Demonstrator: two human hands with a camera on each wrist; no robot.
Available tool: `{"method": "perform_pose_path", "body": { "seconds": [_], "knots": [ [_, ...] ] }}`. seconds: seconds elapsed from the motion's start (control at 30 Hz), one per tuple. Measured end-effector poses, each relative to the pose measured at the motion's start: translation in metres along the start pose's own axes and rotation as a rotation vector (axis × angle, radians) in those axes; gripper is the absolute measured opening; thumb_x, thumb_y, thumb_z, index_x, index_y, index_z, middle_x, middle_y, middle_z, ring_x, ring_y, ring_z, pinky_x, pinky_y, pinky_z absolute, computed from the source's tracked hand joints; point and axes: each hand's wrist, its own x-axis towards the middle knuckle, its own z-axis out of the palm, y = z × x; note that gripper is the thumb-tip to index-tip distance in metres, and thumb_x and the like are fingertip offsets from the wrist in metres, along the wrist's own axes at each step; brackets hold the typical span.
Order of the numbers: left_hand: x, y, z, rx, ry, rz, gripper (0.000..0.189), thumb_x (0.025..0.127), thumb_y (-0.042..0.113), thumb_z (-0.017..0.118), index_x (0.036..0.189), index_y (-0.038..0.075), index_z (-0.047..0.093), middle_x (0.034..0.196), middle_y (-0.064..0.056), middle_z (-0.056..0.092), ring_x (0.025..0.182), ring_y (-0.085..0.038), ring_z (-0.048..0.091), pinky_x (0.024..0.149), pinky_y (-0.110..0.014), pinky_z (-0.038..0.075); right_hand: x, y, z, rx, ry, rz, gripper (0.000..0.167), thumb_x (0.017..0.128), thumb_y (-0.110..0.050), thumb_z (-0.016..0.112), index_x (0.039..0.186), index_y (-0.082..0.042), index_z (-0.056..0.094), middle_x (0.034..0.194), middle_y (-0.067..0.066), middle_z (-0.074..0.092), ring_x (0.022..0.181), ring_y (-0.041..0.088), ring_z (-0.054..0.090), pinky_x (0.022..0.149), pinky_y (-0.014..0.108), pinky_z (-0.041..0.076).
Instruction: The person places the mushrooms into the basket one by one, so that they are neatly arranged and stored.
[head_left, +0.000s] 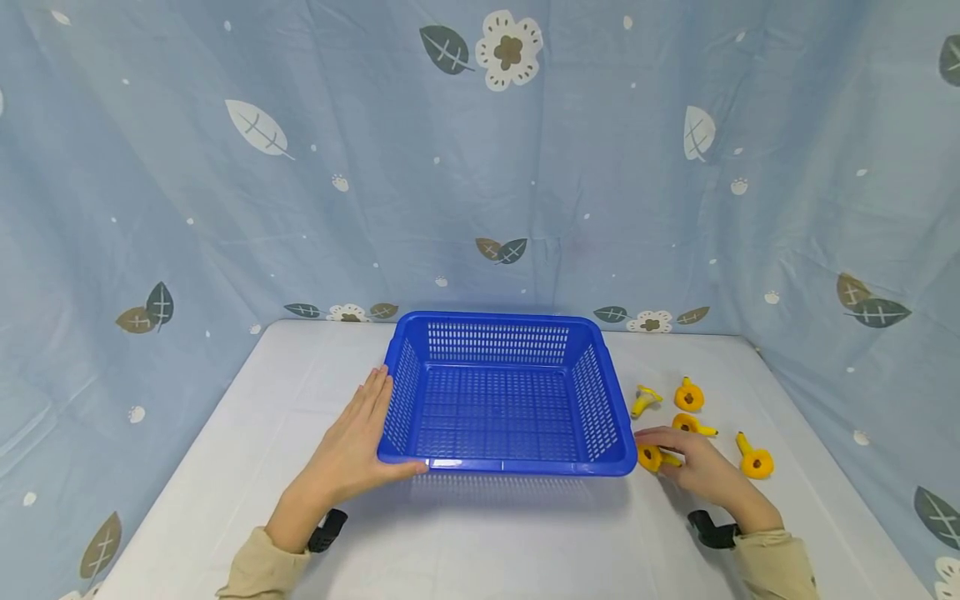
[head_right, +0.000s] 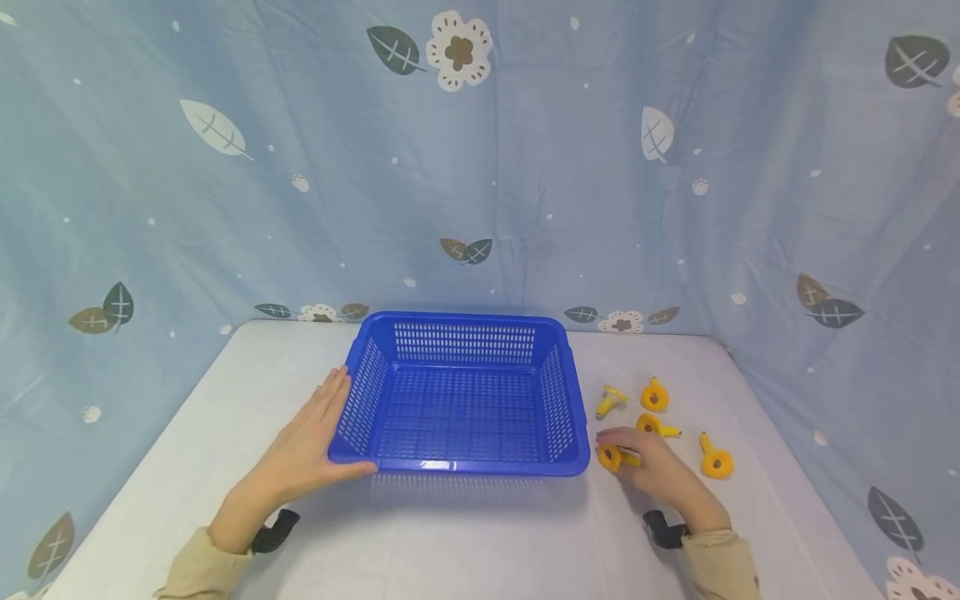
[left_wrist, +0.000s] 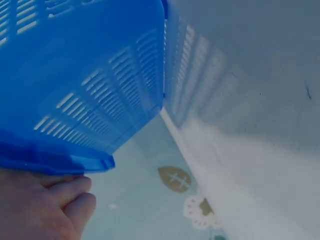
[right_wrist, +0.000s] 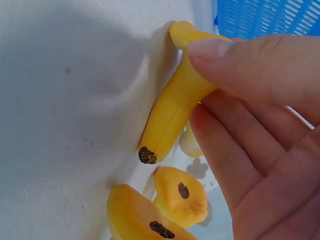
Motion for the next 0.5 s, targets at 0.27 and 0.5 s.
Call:
{"method": "perform_pose_path", "body": {
  "seconds": [0.27,0.5],
  "knots": [
    [-0.0009,0.0017,-0.0003,-0.033,-0.045,-0.029,0.13,0.073,0.077,0.066,0.155,-0.008,0.012,0.164,-0.022,0.003,0.151,-0.036,0.006,0.119,-0.051,0.019,0.0004,-0.001,0.0003,-0.019,0.021,0.017,0.044,0.079,0.015,0.069,0.117,-0.005,0.071,0.122,0.013,0.066,0.114,0.04,0.06,0.09,0.054,0.053],
    [-0.0015,0.0022,0.0,-0.021,-0.03,-0.009,0.128,0.075,0.075,0.067,0.154,-0.01,0.013,0.163,-0.024,0.005,0.15,-0.038,0.008,0.12,-0.05,0.019,-0.0011,-0.0066,-0.0023,-0.03,0.055,0.025,0.043,0.079,0.014,0.071,0.118,-0.005,0.07,0.123,0.013,0.066,0.113,0.039,0.06,0.09,0.054,0.053]
  ]
}}
